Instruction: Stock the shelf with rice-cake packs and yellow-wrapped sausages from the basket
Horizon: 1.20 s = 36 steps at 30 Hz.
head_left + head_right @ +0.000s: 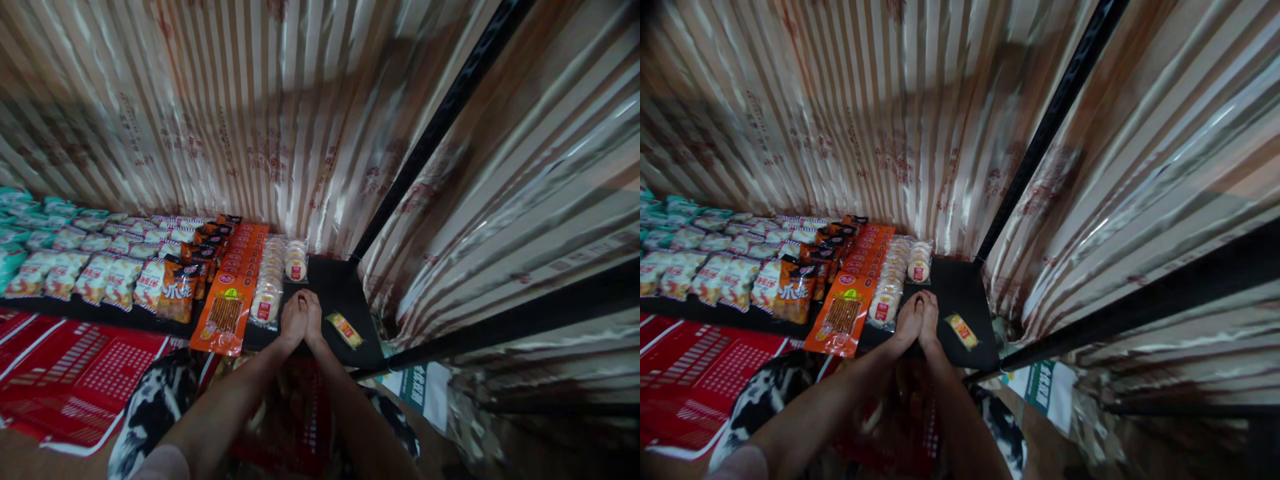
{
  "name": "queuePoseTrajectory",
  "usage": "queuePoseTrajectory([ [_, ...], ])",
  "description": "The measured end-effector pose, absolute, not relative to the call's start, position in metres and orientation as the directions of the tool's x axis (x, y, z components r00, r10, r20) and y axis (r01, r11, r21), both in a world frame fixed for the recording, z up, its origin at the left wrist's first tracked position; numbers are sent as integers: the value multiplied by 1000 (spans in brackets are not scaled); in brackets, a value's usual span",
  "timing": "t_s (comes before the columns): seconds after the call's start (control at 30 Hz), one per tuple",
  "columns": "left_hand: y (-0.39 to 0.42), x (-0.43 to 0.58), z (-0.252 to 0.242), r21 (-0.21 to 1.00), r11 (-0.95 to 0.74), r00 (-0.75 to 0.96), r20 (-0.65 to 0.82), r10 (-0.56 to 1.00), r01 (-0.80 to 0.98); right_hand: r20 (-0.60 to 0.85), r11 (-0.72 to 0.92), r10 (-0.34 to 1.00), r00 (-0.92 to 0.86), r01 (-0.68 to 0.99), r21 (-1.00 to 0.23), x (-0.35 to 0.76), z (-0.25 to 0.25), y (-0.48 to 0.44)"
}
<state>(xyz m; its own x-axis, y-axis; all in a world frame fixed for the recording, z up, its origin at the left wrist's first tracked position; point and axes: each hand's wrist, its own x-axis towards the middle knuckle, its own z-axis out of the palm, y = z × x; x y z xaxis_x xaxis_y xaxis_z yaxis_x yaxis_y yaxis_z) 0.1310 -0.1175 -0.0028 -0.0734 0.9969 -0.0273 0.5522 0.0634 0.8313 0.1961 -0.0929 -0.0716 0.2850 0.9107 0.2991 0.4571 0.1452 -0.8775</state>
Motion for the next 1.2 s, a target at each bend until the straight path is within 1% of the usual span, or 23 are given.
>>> queuePoseTrajectory([
  [0.1, -134, 126, -2, 837, 63, -75, -26, 997, 544, 262, 121, 918, 299, 417, -901, 192, -68, -111],
  [0.3, -175, 112, -4, 856, 37, -40, -19, 999, 516, 217, 99, 938, 269, 393, -914, 181, -63, -156],
  [0.53, -225, 96, -25, 814, 22, -13, -18, 1000, 581, 222, 75, 936, 273, 462, -884, 168, -72, -207],
  [0.67, -253, 78, -43, 814, -8, -22, 26, 999, 581, 276, 141, 939, 203, 504, -852, 158, -80, -240],
  [0.73, -266, 66, -53, 808, -26, 13, 22, 1000, 589, 269, 161, 954, 136, 524, -836, 150, -84, -254],
  [0.77, -271, 60, -57, 801, -9, 18, -2, 1000, 599, 248, 153, 963, 109, 537, -829, 146, -86, -259],
  [0.83, -278, 49, -64, 756, 76, -9, -92, 996, 650, 166, 123, 986, 26, 561, -818, 137, -93, -264],
  [0.87, -281, 44, -67, 714, 124, -30, -143, 989, 689, 116, 100, 993, -8, 575, -812, 132, -97, -265],
  [0.9, -283, 39, -69, 660, 169, -57, -188, 980, 732, 61, 78, 997, -50, 587, -805, 127, -102, -266],
  [1.0, -289, 26, -74, 468, 277, -160, -274, 948, 839, -35, 13, 997, -62, 642, -767, 114, -121, -267],
  [1.07, -293, 19, -75, 369, 327, -214, -315, 925, 870, -104, -36, 993, -62, 668, -744, 108, -132, -269],
  [1.13, -295, 13, -77, 321, 349, -226, -364, 904, 881, -129, -43, 989, -71, 696, -717, 105, -141, -273],
  [1.2, -296, 8, -77, 314, 347, -206, -405, 891, 884, -135, -39, 988, -75, 726, -687, 104, -145, -276],
])
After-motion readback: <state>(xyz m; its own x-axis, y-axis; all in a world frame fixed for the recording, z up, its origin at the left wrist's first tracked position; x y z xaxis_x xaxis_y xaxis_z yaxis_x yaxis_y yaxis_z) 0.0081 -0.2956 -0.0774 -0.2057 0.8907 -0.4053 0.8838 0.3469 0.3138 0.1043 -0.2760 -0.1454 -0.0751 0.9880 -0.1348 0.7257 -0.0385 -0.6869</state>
